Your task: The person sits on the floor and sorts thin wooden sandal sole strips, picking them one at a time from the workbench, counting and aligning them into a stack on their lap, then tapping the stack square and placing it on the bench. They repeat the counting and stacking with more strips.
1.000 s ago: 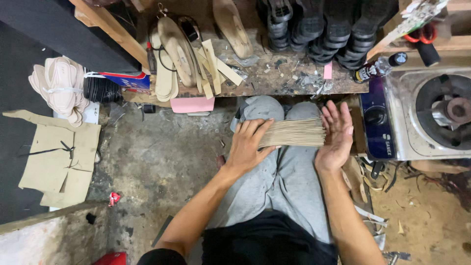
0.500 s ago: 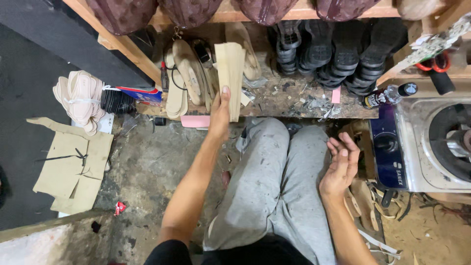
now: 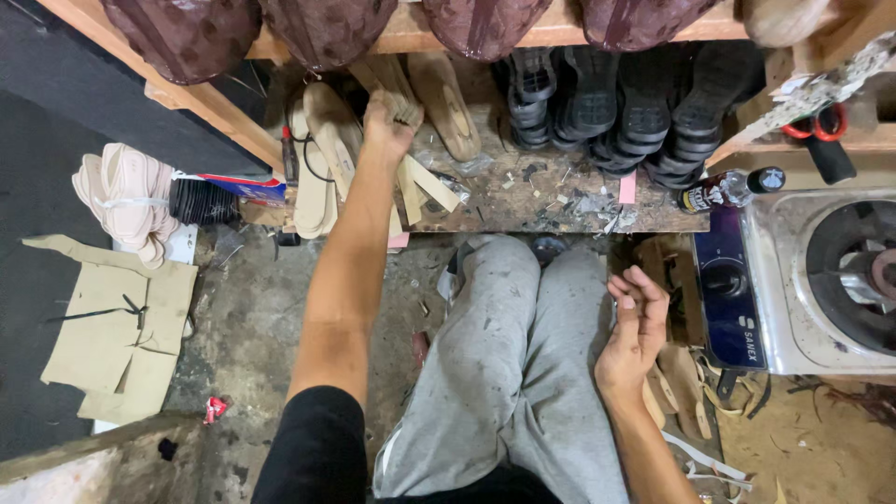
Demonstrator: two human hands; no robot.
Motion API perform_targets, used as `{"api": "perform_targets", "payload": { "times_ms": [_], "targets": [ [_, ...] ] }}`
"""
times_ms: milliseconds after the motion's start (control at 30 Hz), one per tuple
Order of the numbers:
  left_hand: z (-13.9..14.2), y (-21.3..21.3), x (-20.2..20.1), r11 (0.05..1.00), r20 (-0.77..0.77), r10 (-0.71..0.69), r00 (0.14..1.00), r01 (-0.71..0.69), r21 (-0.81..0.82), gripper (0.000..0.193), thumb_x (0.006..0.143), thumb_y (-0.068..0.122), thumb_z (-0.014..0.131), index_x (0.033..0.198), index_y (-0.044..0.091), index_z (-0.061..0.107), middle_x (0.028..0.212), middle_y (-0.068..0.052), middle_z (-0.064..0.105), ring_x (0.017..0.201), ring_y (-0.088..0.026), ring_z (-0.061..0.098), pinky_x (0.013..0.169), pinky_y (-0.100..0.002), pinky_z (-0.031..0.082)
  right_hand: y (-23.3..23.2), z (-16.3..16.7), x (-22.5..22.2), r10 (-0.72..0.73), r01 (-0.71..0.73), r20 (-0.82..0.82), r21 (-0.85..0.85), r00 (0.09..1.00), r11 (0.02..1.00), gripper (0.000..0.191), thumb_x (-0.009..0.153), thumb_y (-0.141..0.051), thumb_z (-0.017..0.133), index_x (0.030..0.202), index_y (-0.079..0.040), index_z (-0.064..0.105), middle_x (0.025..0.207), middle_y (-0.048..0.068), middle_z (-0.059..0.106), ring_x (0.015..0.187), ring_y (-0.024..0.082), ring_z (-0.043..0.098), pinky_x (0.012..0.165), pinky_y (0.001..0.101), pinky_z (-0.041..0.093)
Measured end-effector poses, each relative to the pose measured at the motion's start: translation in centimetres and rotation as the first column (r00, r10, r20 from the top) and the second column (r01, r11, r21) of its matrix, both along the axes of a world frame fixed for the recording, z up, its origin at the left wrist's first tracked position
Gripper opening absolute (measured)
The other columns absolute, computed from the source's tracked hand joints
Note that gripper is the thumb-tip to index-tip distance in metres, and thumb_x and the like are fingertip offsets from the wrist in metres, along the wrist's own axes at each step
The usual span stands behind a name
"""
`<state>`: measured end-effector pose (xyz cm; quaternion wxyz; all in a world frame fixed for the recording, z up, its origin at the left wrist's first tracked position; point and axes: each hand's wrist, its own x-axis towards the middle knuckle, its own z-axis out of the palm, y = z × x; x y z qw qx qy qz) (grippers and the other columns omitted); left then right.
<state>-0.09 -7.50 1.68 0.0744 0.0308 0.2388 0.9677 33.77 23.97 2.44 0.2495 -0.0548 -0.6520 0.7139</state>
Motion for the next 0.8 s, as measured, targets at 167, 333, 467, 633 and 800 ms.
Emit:
{"api": "perform_targets", "payload": {
  "times_ms": [167, 333, 467, 633, 800],
  "targets": [
    [0.2, 0.0, 0.1, 0.999, 0.018, 0.035, 0.999, -0.036, 0.016, 0.040, 0.109, 0.049, 0.046, 0.088, 0.016, 0.056, 0.087, -0.007, 0.060, 0.083, -0.033, 0.057, 0.078, -0.055, 0.046, 0.2, -0.2, -0.2, 0.007, -0.008, -0.026, -0.016, 1.000, 1.000, 0.033, 0.110, -0.006, 0.048, 0.142, 0.002, 0.049, 0.136, 0.012, 0.056, 0.125, 0.020, 0.059, 0.116, 0.0383, 0.047],
    [0.2, 0.6, 0.9, 0.926, 0.385, 0.317, 0.867, -0.195, -0.323, 0.038, 0.101, 0.046, 0.046, 0.124, 0.017, 0.052, 0.122, -0.008, 0.060, 0.112, -0.032, 0.059, 0.099, -0.066, 0.045, 0.2, -0.1, -0.1, -0.016, 0.015, 0.014, 0.054, 1.000, 0.998, 0.032, 0.110, -0.005, 0.048, 0.141, 0.002, 0.051, 0.134, 0.012, 0.057, 0.122, 0.019, 0.060, 0.115, 0.0381, 0.048],
    [0.6, 0.0, 0.3, 0.893, 0.366, 0.323, 0.873, -0.153, -0.422, 0.044, 0.098, 0.041, 0.054, 0.132, 0.014, 0.046, 0.129, -0.012, 0.057, 0.116, -0.035, 0.057, 0.100, -0.071, 0.043, 0.0, 0.1, -0.1, -0.010, 0.008, 0.022, 0.063, 1.000, 0.998, 0.031, 0.111, -0.005, 0.049, 0.141, 0.002, 0.051, 0.133, 0.012, 0.057, 0.121, 0.019, 0.060, 0.115, 0.0376, 0.048],
    [0.4, -0.3, 0.7, 0.726, 0.353, 0.367, 0.861, -0.028, -0.687, 0.058, 0.096, 0.037, 0.058, 0.146, 0.013, 0.041, 0.148, -0.012, 0.048, 0.129, -0.033, 0.048, 0.102, -0.068, 0.042, 0.1, -0.1, -0.2, -0.007, 0.006, 0.022, 0.026, 1.000, 1.000, 0.032, 0.110, -0.005, 0.049, 0.141, 0.001, 0.049, 0.134, 0.011, 0.057, 0.122, 0.018, 0.059, 0.115, 0.0363, 0.048],
    [-0.6, -0.8, 2.8, 0.485, 0.199, 0.434, 0.879, -0.042, -0.874, 0.074, 0.093, 0.029, 0.059, 0.156, 0.006, 0.029, 0.150, -0.017, 0.051, 0.131, -0.031, 0.053, 0.103, -0.051, 0.050, 0.3, -0.4, -0.1, -0.013, 0.011, 0.042, 0.052, 0.999, 0.999, 0.032, 0.109, -0.004, 0.051, 0.141, 0.001, 0.050, 0.132, 0.010, 0.058, 0.121, 0.017, 0.060, 0.114, 0.0345, 0.048]
  ]
}}
